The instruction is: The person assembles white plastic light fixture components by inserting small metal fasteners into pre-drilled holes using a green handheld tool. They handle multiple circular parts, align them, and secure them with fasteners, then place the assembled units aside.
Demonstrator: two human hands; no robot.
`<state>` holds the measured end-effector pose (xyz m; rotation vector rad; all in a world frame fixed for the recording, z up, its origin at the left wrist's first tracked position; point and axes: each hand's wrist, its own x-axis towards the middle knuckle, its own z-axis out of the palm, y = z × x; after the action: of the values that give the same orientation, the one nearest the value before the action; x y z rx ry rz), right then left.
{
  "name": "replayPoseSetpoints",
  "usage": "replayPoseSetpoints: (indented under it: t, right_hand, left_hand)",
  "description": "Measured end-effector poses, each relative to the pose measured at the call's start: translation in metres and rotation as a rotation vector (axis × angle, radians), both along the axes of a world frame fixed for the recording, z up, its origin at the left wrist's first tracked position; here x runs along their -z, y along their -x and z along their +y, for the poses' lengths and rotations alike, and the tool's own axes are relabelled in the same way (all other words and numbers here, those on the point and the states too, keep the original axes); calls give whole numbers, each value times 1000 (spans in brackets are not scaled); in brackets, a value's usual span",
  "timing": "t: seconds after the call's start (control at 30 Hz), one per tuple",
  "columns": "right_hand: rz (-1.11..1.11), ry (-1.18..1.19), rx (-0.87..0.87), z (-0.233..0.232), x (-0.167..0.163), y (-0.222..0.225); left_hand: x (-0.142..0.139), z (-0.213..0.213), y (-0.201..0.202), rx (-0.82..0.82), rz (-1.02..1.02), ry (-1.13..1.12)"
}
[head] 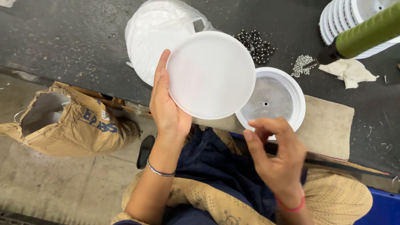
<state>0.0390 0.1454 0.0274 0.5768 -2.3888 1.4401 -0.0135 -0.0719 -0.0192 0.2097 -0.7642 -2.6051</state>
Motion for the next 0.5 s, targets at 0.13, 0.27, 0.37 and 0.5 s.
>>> replayPoseSetpoints:
  t: [0.13,0.27,0.37,0.5]
  right_hand:
    - [-112,140,79,-10,10,13]
    - [159,-110,77,-9,9,26]
    - [323,-229,70,-3,5,36]
    - [325,-184,20,5,-1,45]
  left_hand:
    - [4,-1,-1,19,11,-28]
    - [16,-5,4,138,-12,-118]
    - [26,-4,8,262,-98,-124]
    - [35,1,10,375,-175,-42]
